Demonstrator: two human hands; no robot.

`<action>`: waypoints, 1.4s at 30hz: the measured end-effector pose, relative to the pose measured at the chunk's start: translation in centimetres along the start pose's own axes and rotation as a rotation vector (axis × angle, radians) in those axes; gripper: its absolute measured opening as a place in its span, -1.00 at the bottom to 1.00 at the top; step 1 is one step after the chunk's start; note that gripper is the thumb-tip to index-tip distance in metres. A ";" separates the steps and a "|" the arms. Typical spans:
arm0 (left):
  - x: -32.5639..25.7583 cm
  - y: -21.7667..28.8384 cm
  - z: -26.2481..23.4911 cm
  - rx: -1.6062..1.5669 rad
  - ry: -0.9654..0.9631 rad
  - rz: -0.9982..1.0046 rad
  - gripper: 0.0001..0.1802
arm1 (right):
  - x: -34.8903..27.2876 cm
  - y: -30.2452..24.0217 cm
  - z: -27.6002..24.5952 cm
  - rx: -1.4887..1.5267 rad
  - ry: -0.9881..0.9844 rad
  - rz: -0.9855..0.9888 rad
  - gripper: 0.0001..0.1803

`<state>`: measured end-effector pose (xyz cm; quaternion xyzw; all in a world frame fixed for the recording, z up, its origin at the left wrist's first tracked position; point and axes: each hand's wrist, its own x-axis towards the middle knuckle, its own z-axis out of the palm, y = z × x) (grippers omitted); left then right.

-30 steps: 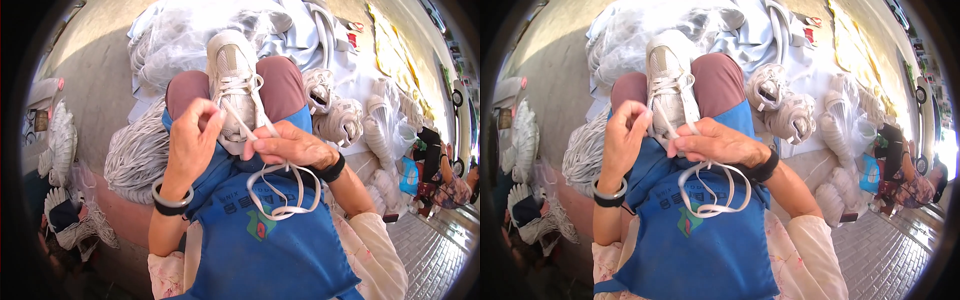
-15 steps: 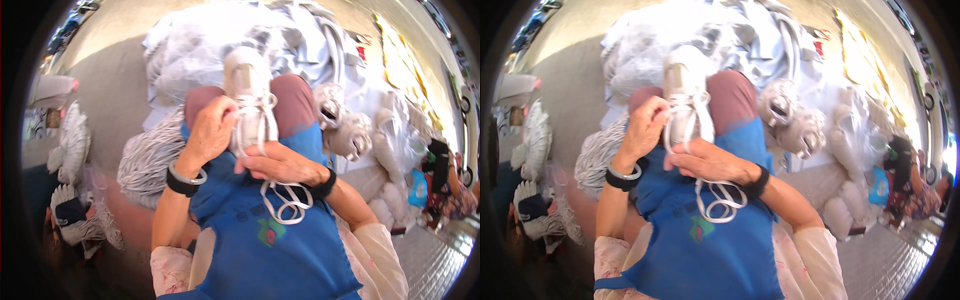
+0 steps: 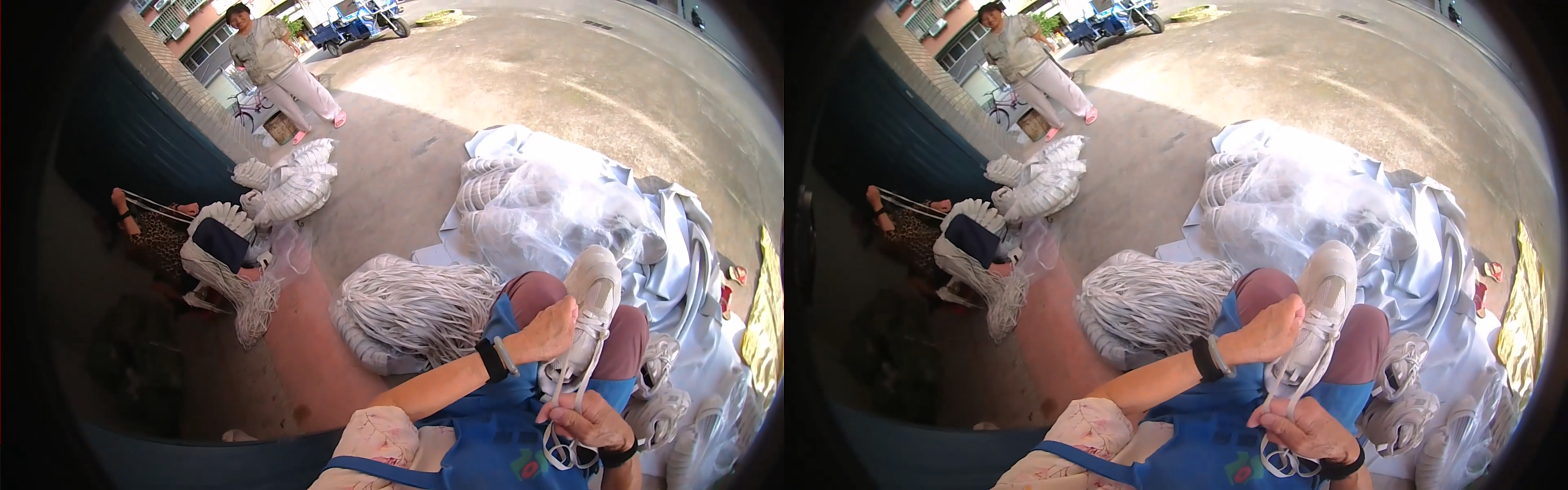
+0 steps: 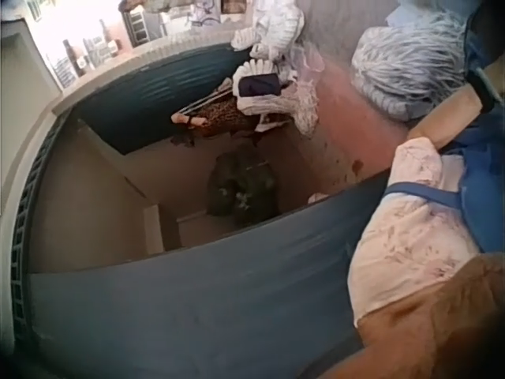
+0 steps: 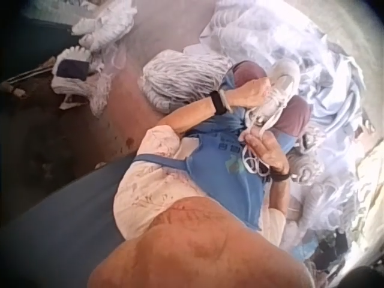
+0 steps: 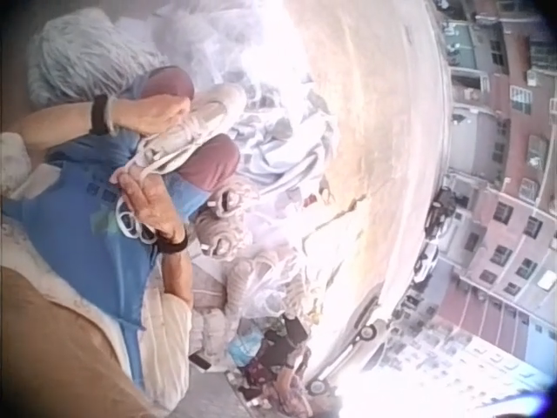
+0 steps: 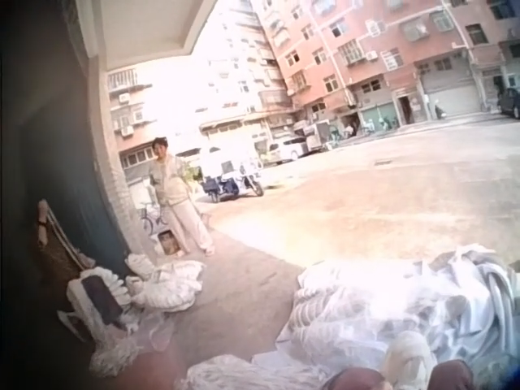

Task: Lacing up several pairs of white sneakers while sitting outdoors among bundles of laces.

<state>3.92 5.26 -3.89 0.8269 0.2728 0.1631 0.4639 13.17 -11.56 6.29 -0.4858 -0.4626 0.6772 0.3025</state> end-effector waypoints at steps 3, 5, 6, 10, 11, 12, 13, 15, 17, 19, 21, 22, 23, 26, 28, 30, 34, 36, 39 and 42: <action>0.7 -1.4 -0.7 0.008 0.021 0.010 -0.85 | 1.7 -2.5 1.2 -0.117 -0.222 -0.089 -0.72; 0.4 -1.6 -1.0 0.008 0.004 0.024 -0.85 | 3.3 -2.0 1.8 -0.177 -0.248 -0.172 -0.72; 0.2 -1.3 -1.2 -0.060 0.045 0.051 -0.83 | 4.0 -1.5 2.1 -0.238 -0.264 -0.207 -0.72; -1.4 1.3 -2.7 -0.181 0.087 0.113 -0.71 | 5.1 -0.2 3.1 -0.373 -0.254 -0.269 -0.77; -1.9 2.3 -3.3 -0.182 0.074 0.114 -0.71 | 5.3 0.7 3.4 -0.429 -0.214 -0.340 -0.80; -2.4 3.2 -4.0 -0.125 -0.141 0.022 -0.67 | 5.4 1.0 3.9 -0.421 -0.207 -0.340 -0.80; -2.8 3.9 -4.4 -0.070 -0.356 -0.071 -0.63 | 5.5 1.2 4.5 -0.419 -0.195 -0.386 -0.83; -3.2 4.3 -4.1 0.069 -0.486 -0.072 -0.57 | 5.9 1.5 5.5 -0.402 -0.171 -0.418 -0.85; -3.2 4.0 -3.3 0.012 -0.443 -0.031 -0.58 | 6.4 1.7 5.9 -0.384 -0.130 -0.484 -0.86; -2.8 4.0 -3.3 -0.042 -0.471 -0.095 -0.65 | 6.9 2.1 5.7 -0.449 -0.119 -0.407 -0.81; -3.5 4.5 -3.4 -0.316 -0.459 -0.381 -0.74 | 6.8 3.2 6.0 -0.470 -0.111 -0.417 -0.82; -3.7 4.0 -3.6 -0.429 -0.433 -0.397 -0.72 | 6.6 3.4 6.1 -0.530 -0.086 -0.342 -0.81; -3.5 4.1 -4.3 -0.499 -0.443 -0.423 -0.71 | 6.2 3.9 5.9 -0.624 -0.064 -0.377 -0.79; -3.8 3.2 -5.0 -0.606 -0.427 -0.352 -0.70 | 4.6 3.5 4.0 -0.570 -0.131 -0.235 -0.66; -4.1 3.2 -5.1 -0.630 -0.474 -0.354 -0.69 | 2.8 4.3 2.4 -0.498 -0.039 -0.234 -0.59; -4.7 3.7 -5.0 -0.657 -0.507 -0.360 -0.69 | 0.7 4.5 1.0 -0.400 0.121 -0.249 -0.56; -5.6 6.3 -5.1 -0.664 -0.686 -0.363 -0.69 | -0.9 5.7 -0.5 -0.158 0.416 -0.183 -0.69; -6.2 7.6 -4.3 -0.586 -0.812 -0.258 -0.66 | -0.7 6.1 -0.9 0.168 0.517 -0.088 -0.69; -6.9 8.3 -2.3 -0.587 -0.851 -0.045 -0.64 | 1.0 6.2 -0.2 0.324 0.543 -0.098 -0.66; -7.8 7.8 0.2 -0.630 -0.811 0.016 -0.65 | 3.2 5.7 0.1 0.841 0.438 -0.155 -0.61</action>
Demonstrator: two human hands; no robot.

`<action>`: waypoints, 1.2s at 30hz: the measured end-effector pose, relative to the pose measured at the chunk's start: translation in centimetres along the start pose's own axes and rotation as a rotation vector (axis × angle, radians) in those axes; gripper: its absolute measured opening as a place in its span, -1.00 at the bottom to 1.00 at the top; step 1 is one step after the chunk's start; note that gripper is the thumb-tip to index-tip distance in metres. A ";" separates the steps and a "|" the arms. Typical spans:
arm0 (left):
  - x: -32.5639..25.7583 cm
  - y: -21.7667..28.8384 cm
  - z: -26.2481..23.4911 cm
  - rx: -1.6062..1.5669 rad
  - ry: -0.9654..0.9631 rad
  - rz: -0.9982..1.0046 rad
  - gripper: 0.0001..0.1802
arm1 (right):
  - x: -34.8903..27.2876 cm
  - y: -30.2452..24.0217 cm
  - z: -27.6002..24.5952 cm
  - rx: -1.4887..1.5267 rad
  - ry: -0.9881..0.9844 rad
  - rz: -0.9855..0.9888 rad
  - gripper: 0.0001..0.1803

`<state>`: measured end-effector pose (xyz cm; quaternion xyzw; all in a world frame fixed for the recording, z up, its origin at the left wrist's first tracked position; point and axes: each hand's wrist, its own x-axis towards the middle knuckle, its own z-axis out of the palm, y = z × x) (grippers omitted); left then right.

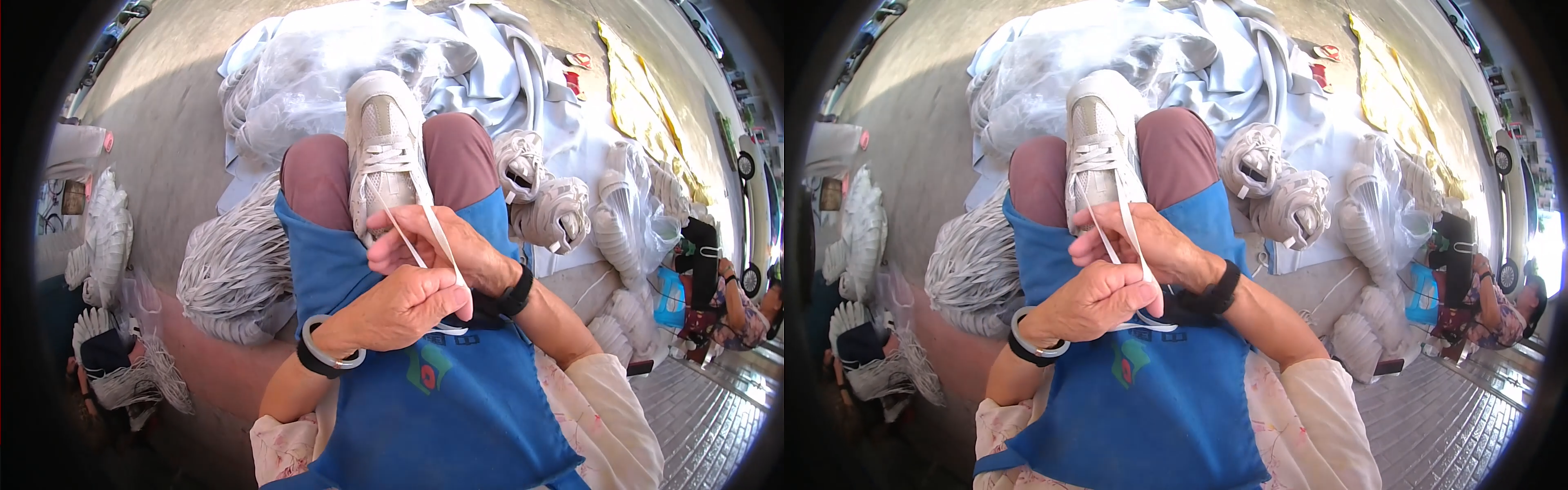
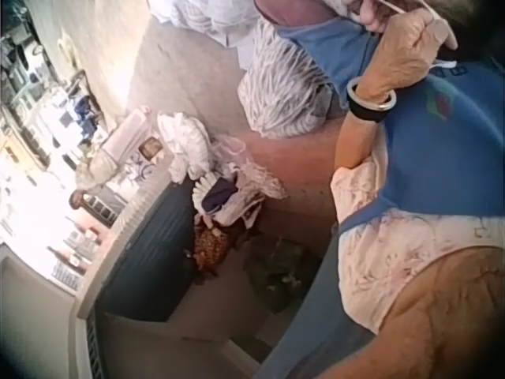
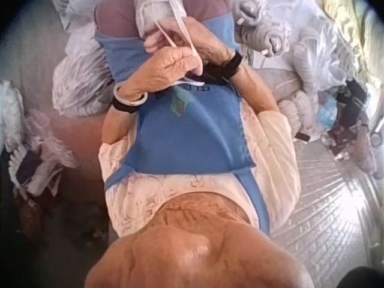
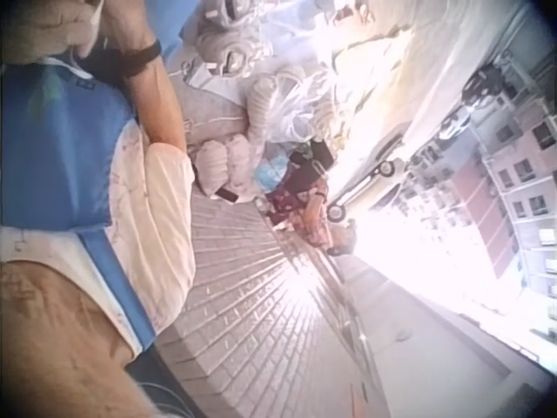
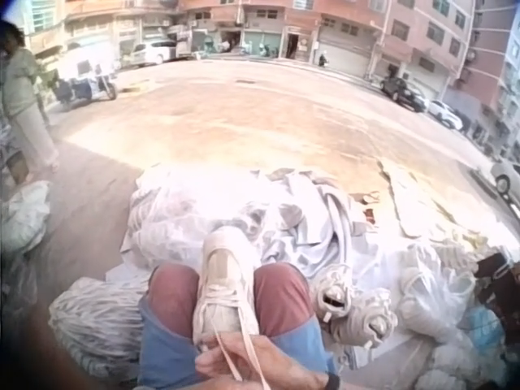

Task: Lacing up several pairs of white sneakers while sitting outdoors among bundles of laces.

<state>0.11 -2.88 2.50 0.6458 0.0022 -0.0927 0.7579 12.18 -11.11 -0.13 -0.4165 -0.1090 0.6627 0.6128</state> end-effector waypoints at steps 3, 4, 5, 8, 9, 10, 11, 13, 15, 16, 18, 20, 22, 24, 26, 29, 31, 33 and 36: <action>-0.3 -0.6 -0.5 -0.022 -0.001 0.049 -0.67 | 0.9 -0.7 1.1 0.245 0.040 0.100 -0.61; -0.5 0.4 -1.0 -0.046 -0.062 -0.111 -0.67 | 1.0 -0.3 0.5 0.242 0.024 0.066 -0.65; -0.8 1.3 -1.6 -0.071 -0.124 -0.269 -0.67 | 1.1 -0.2 0.0 0.239 0.008 0.033 -0.68; -3.2 0.9 -3.3 -0.117 0.053 -0.187 -0.66 | -0.5 -1.0 -2.1 0.077 0.086 -0.051 -0.73; -4.3 0.3 -4.1 -0.144 0.254 -0.023 -0.67 | -1.0 -1.7 -3.1 0.039 0.069 -0.041 -0.73; -5.7 -0.8 -5.3 -0.203 0.345 0.075 -0.68 | -1.3 -2.1 -3.4 -0.060 0.104 -0.027 -0.74; -6.9 -1.9 -6.8 -0.264 0.425 0.176 -0.68 | -1.7 -2.5 -3.9 -0.161 0.148 -0.018 -0.74; -9.8 -2.7 -9.0 -0.653 0.567 0.263 -0.73 | -2.6 -3.3 -4.9 -0.240 0.137 -0.004 -0.75; -12.7 -3.4 -11.1 -0.807 0.618 0.448 -0.77 | -3.0 -4.0 -6.2 -0.379 0.144 0.029 -0.74; -13.4 -2.9 -11.7 -0.811 0.616 0.447 -0.77 | -3.1 -4.3 -7.1 -0.318 0.156 0.031 -0.72; -15.0 -1.8 -12.9 -0.902 1.224 0.415 -0.80 | -3.2 -4.5 -9.2 -0.306 0.219 0.006 -0.71; -19.9 -3.8 -16.3 -0.928 0.990 0.582 -0.80 | -3.4 -4.5 -11.0 -0.244 0.309 -0.028 -0.71; -26.1 -4.4 -18.6 -0.930 0.770 0.739 -0.79 | -2.8 -4.0 -11.9 -0.237 0.365 -0.056 -0.71; -30.4 -4.0 -20.7 -0.901 0.864 0.845 -0.77 | -3.0 -3.5 -13.3 -0.207 0.473 -0.106 -0.75; -33.9 -1.9 -21.9 -0.713 1.491 0.830 -0.76 | -3.1 -3.6 -13.9 -0.155 0.532 -0.155 -0.77; -31.6 1.6 -20.4 -0.403 1.833 0.887 -0.67 | -3.8 -4.4 -15.3 -0.078 0.626 -0.245 -0.81; -34.9 2.2 -20.6 -0.310 1.960 0.954 -0.63 | -3.7 -5.2 -15.9 -0.005 0.667 -0.340 -0.81; -39.9 1.2 -21.7 -0.348 1.898 0.948 -0.62 | -3.4 -5.7 -16.5 -0.035 0.678 -0.345 -0.81; -40.2 -1.0 -22.0 -0.505 1.391 0.973 -0.63 | -2.5 -6.1 -18.1 -0.286 0.843 -0.387 -0.80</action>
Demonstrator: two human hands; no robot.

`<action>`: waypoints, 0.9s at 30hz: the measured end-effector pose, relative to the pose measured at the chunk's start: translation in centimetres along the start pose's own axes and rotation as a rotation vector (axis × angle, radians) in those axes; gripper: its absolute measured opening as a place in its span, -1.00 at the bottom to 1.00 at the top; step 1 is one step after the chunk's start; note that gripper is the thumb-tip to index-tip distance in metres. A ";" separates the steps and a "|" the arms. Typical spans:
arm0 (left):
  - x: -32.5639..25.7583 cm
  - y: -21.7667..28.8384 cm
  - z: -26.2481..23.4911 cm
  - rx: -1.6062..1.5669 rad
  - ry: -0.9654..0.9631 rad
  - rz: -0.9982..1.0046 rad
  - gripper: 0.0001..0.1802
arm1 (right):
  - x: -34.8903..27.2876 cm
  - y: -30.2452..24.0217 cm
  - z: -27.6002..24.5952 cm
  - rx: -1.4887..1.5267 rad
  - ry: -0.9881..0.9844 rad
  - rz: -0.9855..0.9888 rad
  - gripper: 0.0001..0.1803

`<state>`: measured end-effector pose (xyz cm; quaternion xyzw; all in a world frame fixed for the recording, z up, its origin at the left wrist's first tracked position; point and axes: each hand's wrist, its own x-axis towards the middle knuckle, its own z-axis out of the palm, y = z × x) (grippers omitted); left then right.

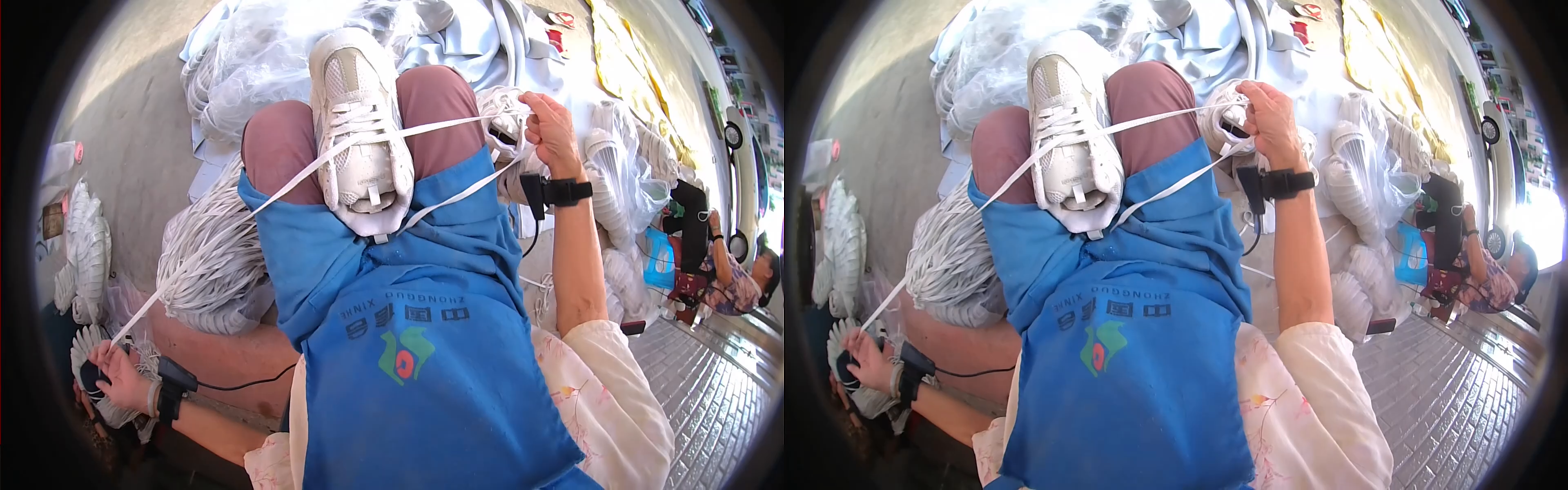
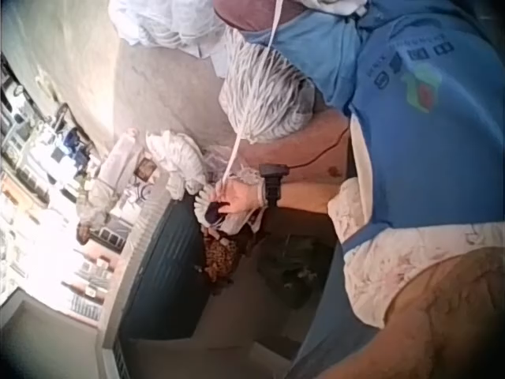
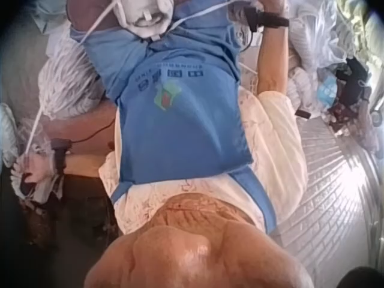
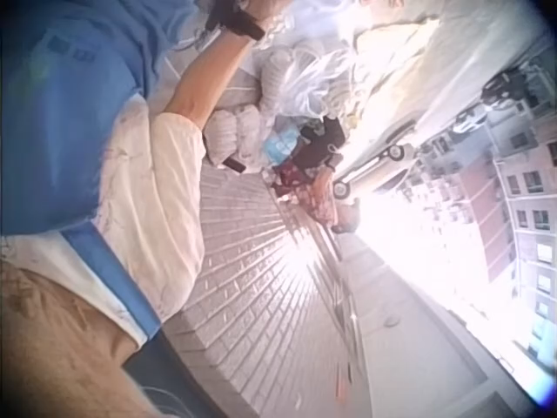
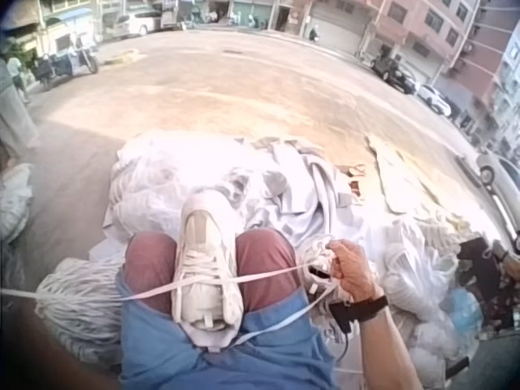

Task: Lacing up several pairs of white sneakers while sitting outdoors among bundles of laces.

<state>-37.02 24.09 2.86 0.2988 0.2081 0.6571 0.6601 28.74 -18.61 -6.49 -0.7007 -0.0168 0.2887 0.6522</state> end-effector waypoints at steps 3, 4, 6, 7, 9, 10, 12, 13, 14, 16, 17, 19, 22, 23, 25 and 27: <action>-0.3 -3.9 2.2 0.219 -0.202 -0.242 -0.59 | 1.3 0.7 -0.6 -0.594 0.144 -0.142 -0.78; -1.9 -7.4 4.7 0.340 -0.270 -0.281 -0.60 | 1.2 0.9 -0.7 -0.599 0.145 -0.142 -0.78; -8.3 -14.1 13.7 0.770 -0.231 -0.292 -0.65 | 1.0 1.3 -0.4 -1.013 0.214 -0.726 -0.79; -10.7 -16.2 16.4 0.890 -0.297 -0.312 -0.68 | 0.0 0.5 1.2 -1.004 0.188 -0.731 -0.79; -13.5 -21.4 19.5 0.989 -0.506 -0.399 -0.71 | -4.8 -2.8 3.8 -0.572 -0.116 -0.307 -0.82; -14.5 -23.0 20.7 0.999 -0.624 -0.438 -0.72 | -6.9 -3.4 4.7 -0.581 -0.265 -0.275 -0.84; -15.5 -25.1 22.4 1.021 -0.784 -0.468 -0.70 | -9.0 -2.7 6.0 -0.677 -0.535 -0.518 -0.86; -16.0 -25.7 23.0 1.024 -0.783 -0.465 -0.70 | -9.4 -1.7 6.5 -0.760 -0.656 -0.796 -0.87; -16.6 -26.2 23.5 1.024 -0.836 -0.402 -0.68 | -10.2 -0.8 7.1 -0.755 -0.658 -0.798 -0.87; -17.6 -26.6 24.2 1.006 -0.911 -0.345 -0.66 | -11.9 0.7 7.8 -0.968 -0.587 -0.816 -0.86; -17.8 -26.5 24.1 1.012 -0.914 -0.344 -0.66 | -11.9 1.2 7.7 -0.961 -0.586 -0.815 -0.86; -18.2 -26.7 23.7 1.080 -0.869 -0.340 -0.69 | -11.8 1.7 7.4 -1.126 -0.648 -0.837 -0.98; -17.9 -26.4 23.0 1.221 -0.923 -0.427 -0.73 | -11.4 1.5 7.2 -1.079 -0.637 -0.847 -1.00; -17.9 -26.5 23.0 1.223 -0.928 -0.428 -0.73 | -11.3 1.4 7.3 -1.077 -0.633 -0.844 -1.00; -18.1 -26.6 23.1 1.246 -0.879 -0.418 -0.74 | -10.9 1.3 7.4 -0.906 -0.550 -0.795 -0.90; -18.2 -26.9 23.1 1.250 -0.890 -0.433 -0.75 | -10.8 0.8 8.0 -0.834 -0.521 -0.802 -0.92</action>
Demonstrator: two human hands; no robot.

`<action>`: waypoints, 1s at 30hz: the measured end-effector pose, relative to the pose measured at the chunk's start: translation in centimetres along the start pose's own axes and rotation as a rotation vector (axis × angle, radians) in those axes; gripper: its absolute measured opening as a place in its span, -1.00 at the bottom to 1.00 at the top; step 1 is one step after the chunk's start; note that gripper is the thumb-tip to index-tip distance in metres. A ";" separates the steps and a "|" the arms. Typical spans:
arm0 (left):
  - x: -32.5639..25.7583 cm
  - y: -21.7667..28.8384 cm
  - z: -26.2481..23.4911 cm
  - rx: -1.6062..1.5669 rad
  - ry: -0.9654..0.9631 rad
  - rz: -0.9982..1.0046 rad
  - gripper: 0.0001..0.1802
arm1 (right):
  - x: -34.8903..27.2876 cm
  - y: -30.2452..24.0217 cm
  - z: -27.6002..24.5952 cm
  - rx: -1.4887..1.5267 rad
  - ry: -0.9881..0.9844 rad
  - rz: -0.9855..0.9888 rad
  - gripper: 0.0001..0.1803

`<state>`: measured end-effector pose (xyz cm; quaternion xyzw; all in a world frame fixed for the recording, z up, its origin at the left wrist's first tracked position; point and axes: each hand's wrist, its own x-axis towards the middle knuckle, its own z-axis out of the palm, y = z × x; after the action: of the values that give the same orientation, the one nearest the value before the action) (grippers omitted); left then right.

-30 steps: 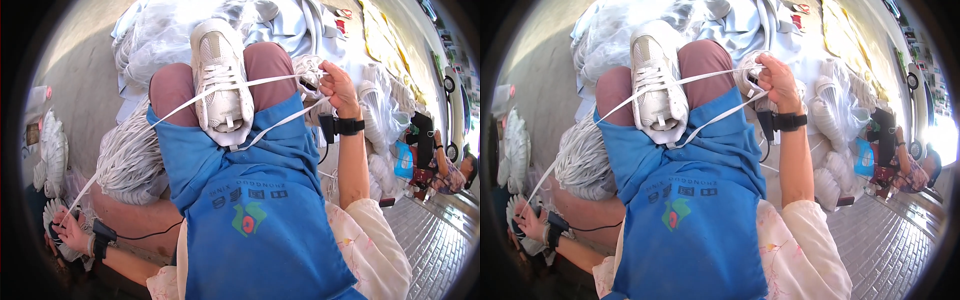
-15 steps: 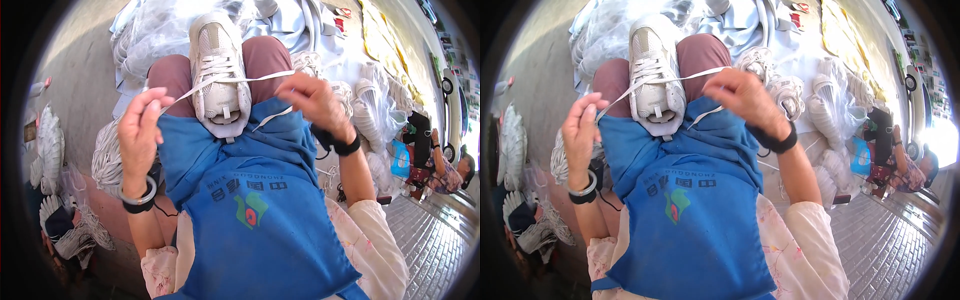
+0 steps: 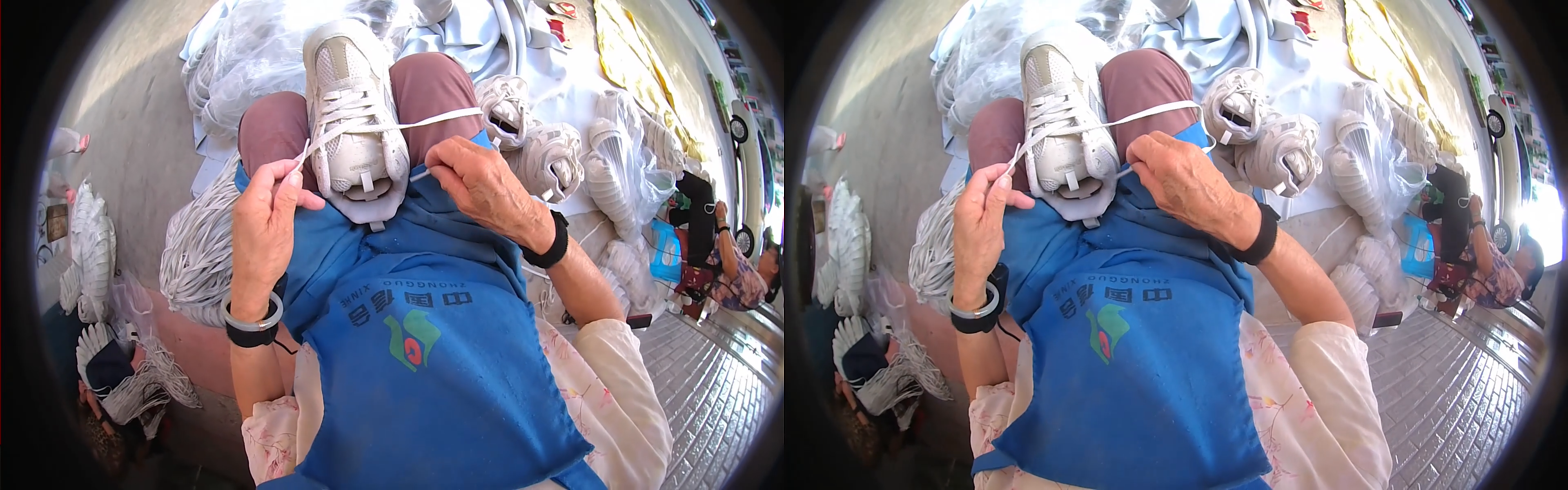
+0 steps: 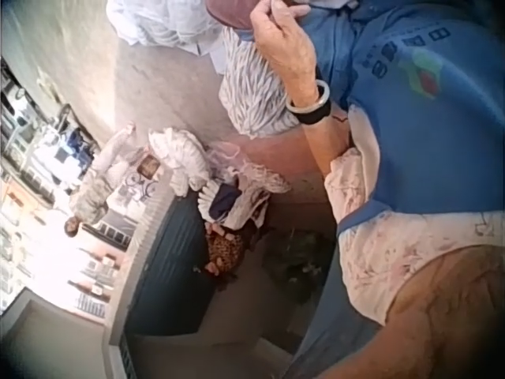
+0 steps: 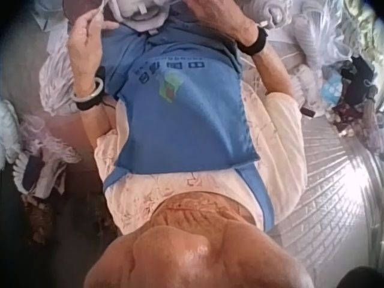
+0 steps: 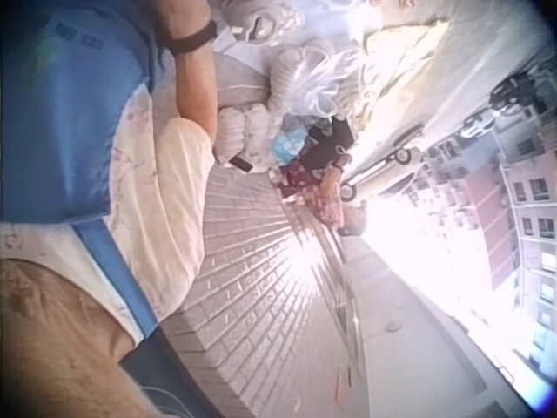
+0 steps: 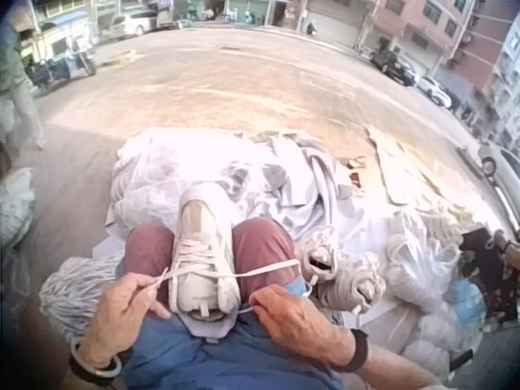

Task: Lacing up several pairs of white sneakers while sitting outdoors among bundles of laces.

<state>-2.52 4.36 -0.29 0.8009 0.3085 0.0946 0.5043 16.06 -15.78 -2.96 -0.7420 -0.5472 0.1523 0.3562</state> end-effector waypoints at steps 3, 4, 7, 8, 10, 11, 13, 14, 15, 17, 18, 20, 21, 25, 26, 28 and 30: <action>0.2 -0.7 0.3 -0.001 -0.027 0.014 -0.76 | 0.9 -0.5 -0.8 -0.008 -0.007 -0.002 -0.93; 0.3 -0.7 0.2 -0.006 -0.042 0.036 -0.76 | 1.2 -0.5 -0.9 -0.070 -0.067 0.001 -0.93; -0.1 1.0 0.1 -0.093 -0.024 -0.170 -0.76 | 2.2 -0.2 -0.7 -0.077 0.021 -0.007 -0.92; 0.0 0.5 0.2 -0.092 -0.017 -0.164 -0.76 | 2.5 -0.3 -0.8 -0.079 0.024 -0.016 -0.92; 0.2 -0.4 0.1 0.035 0.044 0.073 -0.75 | 3.5 -1.1 -1.1 0.024 0.042 0.144 -0.90; -0.1 -0.5 0.0 0.028 0.045 0.043 -0.74 | 3.9 -1.0 -0.9 0.085 0.042 0.172 -0.88; -0.3 -0.8 0.2 0.012 0.082 0.048 -0.74 | 4.2 -0.7 -0.3 0.116 0.048 0.134 -0.89; -0.3 -0.9 0.2 -0.006 0.112 0.049 -0.74 | 4.2 -0.6 0.0 0.148 0.051 0.105 -0.88; -0.2 -0.8 0.2 -0.009 0.113 0.052 -0.74 | 4.1 -0.3 -0.1 0.135 0.057 0.064 -0.87; 0.0 -0.5 0.1 0.068 0.080 -0.016 -0.74 | 3.8 0.3 -0.2 0.092 0.032 0.062 -0.87; 0.2 -0.3 0.0 0.066 0.081 -0.015 -0.74 | 3.8 0.3 -0.3 0.053 0.005 0.061 -0.88; 0.5 0.0 0.0 0.070 0.058 -0.124 -0.71 | 3.9 0.0 -0.2 0.083 0.047 0.047 -0.88; 0.7 -0.2 0.1 0.069 0.057 -0.125 -0.71 | 4.0 -0.3 -0.1 0.116 0.089 0.034 -0.88; 1.4 -1.1 0.5 0.097 0.133 0.074 -0.70 | 5.4 -1.0 0.1 0.009 0.118 0.011 -0.88; 1.4 -1.2 0.5 0.051 0.131 0.039 -0.69 | 5.8 -1.0 0.0 0.025 0.115 0.026 -0.88; 1.6 -1.3 0.5 0.037 0.110 0.027 -0.69 | 6.2 -0.6 -0.3 0.038 0.116 0.040 -0.88; 1.8 -1.3 0.5 0.023 0.094 0.012 -0.68 | 6.1 -0.1 -0.4 0.103 0.100 0.073 -0.86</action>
<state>-1.39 5.41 -1.93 0.8032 0.3282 0.1313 0.4796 18.41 -10.27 -1.57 -0.7488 -0.4926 0.1558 0.4152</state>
